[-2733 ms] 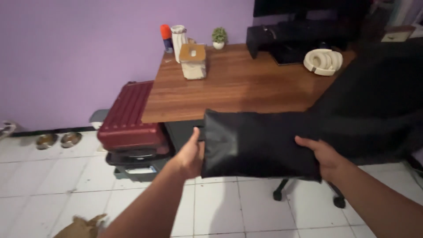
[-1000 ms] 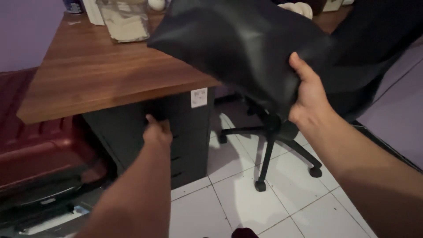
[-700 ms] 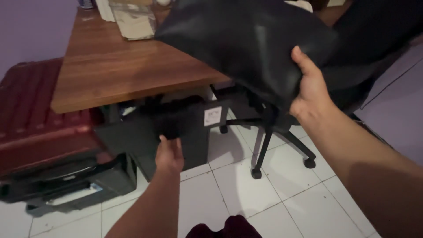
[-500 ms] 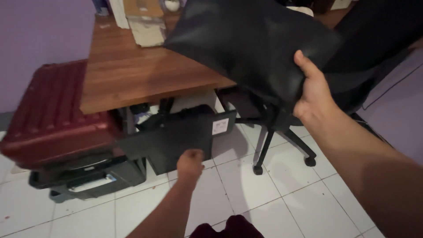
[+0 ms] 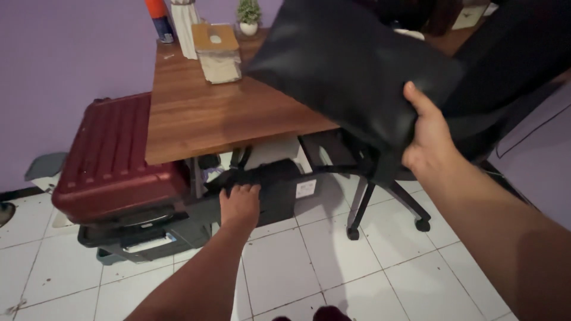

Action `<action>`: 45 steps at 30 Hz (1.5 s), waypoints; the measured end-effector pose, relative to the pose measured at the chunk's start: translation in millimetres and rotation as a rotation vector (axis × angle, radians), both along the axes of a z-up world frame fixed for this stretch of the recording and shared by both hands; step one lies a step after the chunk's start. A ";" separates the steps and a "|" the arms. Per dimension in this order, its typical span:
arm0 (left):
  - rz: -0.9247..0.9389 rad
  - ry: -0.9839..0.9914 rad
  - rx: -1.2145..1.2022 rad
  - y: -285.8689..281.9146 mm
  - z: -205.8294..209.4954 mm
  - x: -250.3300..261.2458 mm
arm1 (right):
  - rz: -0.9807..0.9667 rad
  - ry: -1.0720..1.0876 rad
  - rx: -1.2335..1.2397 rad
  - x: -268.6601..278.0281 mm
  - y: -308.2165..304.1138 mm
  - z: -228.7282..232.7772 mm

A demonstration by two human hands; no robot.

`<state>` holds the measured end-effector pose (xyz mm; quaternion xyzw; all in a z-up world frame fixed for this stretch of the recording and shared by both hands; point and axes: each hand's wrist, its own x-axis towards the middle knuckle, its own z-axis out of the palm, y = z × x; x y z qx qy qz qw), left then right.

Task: Organizing items on a desk, putting things in a drawer, and using tissues and a small tool to clean.

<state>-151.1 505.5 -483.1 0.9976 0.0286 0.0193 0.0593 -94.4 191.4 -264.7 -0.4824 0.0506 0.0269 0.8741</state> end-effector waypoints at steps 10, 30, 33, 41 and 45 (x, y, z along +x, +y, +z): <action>0.005 0.246 -0.150 -6.6 15.2 -35.0 | -0.074 0.263 -0.085 -28.7 -19.6 -1.2; -0.234 0.585 -0.609 46.8 -8.9 -17.2 | -0.178 0.718 0.163 -97.3 44.3 -144.1; -0.287 0.544 -0.595 83.7 -13.0 2.0 | -0.211 0.665 0.216 -95.6 80.7 -141.6; -0.340 0.243 -0.518 127.2 -22.5 91.4 | -0.619 0.700 0.047 -76.3 177.6 -139.9; -0.162 0.377 -0.719 116.0 -55.0 128.2 | -0.571 0.633 0.151 -53.2 186.7 -163.1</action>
